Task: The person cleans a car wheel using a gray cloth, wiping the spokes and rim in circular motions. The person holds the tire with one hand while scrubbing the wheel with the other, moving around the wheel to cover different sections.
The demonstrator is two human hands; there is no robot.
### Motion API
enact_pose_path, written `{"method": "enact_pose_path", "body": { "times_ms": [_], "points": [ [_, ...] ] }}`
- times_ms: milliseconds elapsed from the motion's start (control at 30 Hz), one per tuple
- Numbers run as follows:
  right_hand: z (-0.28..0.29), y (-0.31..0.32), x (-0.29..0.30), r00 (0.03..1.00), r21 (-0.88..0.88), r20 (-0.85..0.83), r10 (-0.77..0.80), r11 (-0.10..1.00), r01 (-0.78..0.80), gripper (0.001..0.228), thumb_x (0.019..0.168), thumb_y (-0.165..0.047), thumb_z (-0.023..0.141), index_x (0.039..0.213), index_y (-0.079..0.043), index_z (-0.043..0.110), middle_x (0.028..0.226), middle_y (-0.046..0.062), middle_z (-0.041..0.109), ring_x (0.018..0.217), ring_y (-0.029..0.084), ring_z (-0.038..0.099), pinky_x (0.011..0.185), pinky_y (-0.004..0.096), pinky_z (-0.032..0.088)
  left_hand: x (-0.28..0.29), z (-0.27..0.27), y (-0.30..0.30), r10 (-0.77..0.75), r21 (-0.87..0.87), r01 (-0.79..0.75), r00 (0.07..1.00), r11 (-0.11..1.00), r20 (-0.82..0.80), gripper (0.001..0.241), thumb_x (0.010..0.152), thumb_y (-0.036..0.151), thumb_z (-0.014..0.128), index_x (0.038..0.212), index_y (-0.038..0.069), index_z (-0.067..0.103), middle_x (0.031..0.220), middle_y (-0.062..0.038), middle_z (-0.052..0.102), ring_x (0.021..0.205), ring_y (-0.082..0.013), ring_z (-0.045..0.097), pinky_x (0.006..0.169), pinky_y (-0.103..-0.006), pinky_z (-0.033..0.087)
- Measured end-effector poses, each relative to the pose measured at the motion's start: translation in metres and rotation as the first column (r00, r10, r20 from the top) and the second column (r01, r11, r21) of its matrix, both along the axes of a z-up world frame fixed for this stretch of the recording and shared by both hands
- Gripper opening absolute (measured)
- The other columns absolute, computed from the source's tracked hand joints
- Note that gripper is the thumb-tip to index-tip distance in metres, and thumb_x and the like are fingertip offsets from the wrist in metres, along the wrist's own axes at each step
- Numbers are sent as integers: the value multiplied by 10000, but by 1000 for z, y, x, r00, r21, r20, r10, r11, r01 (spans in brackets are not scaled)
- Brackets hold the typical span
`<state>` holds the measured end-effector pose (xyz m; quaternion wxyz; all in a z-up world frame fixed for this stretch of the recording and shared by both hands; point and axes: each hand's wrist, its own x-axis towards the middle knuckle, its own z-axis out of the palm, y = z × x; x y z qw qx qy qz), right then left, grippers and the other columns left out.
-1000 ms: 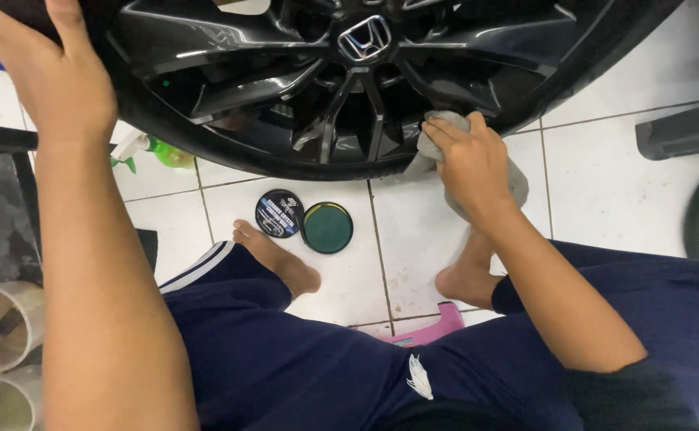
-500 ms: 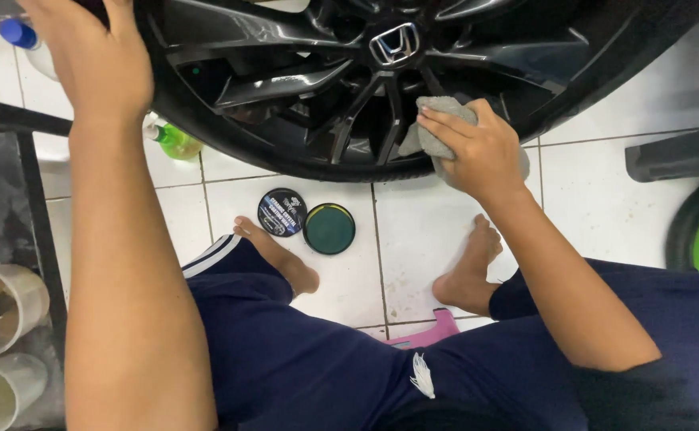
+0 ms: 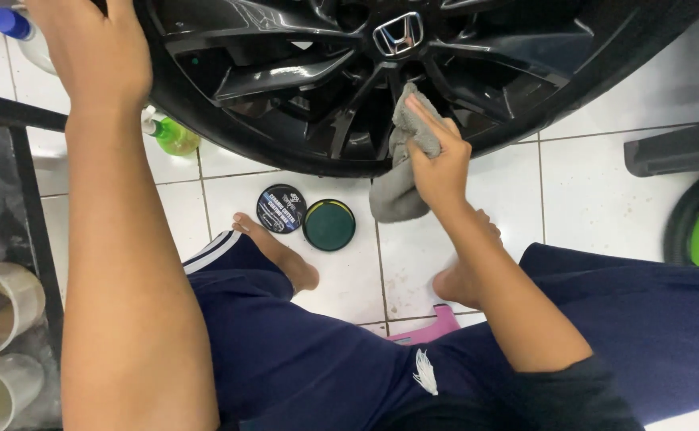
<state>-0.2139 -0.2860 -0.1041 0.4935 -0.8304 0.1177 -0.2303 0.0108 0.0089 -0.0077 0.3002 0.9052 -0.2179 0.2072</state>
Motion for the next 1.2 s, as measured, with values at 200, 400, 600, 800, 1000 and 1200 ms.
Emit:
{"method": "enact_pose_path", "body": {
  "times_ms": [200, 400, 600, 800, 1000, 1200],
  "points": [
    [17, -22, -2, 992, 62, -72, 99, 994, -94, 506, 846, 145, 573, 1290, -90, 635, 1328, 100, 638, 1247, 207, 549, 1132, 329, 435, 8, -12, 5, 101, 47, -98, 992, 994, -72, 341, 1164, 126, 591, 1359, -73, 395, 1370, -291, 424, 1291, -440, 393, 1081, -501, 292],
    [-33, 7, -8, 997, 144, -71, 15, 990, -5, 569, 917, 47, 612, 1433, -166, 497, 1459, 97, 544, 1365, 234, 515, 1187, 345, 390, 5, -7, 4, 76, 10, -76, 992, 997, -100, 397, 1218, 123, 593, 1401, -62, 293, 1444, -280, 347, 1386, -417, 347, 1166, -472, 244],
    [-28, 1, -12, 894, 280, -439, -87, 933, 228, 523, 909, -99, 594, 1421, -202, 556, 893, -54, 723, 775, 45, 581, 730, 207, 492, 8, -9, 3, 105, 14, -104, 982, 994, -157, 502, 1270, 292, 514, 1444, -72, 215, 1520, -288, 294, 1453, -405, 278, 1216, -467, 209],
    [14, 19, 0, 901, 391, -429, -67, 885, 252, 520, 900, -132, 560, 1414, -215, 564, 859, -59, 702, 783, 73, 600, 755, 235, 501, 7, -7, 4, 27, 21, -26, 999, 999, -30, 386, 1165, 282, 439, 1259, -89, 487, 1250, -282, 553, 1154, -426, 529, 934, -480, 408],
    [-56, 16, -22, 941, 363, -304, -148, 896, 258, 593, 903, 11, 522, 1463, -178, 484, 1548, 4, 437, 565, 8, 410, 534, 179, 384, 8, -10, 1, 71, 83, -67, 996, 994, -46, 576, 1184, 437, 370, 1273, -116, 501, 1239, -319, 590, 1121, -463, 574, 884, -478, 434],
    [-65, 9, -31, 922, 219, -368, -116, 953, 208, 548, 881, -65, 568, 1424, -126, 520, 1487, 67, 494, 1313, 248, 554, 1057, 296, 463, 12, -22, 13, 70, 135, -64, 997, 989, -37, 621, 1193, 447, 336, 1245, -142, 524, 1215, -346, 619, 1092, -497, 589, 852, -490, 439]
  ]
}}
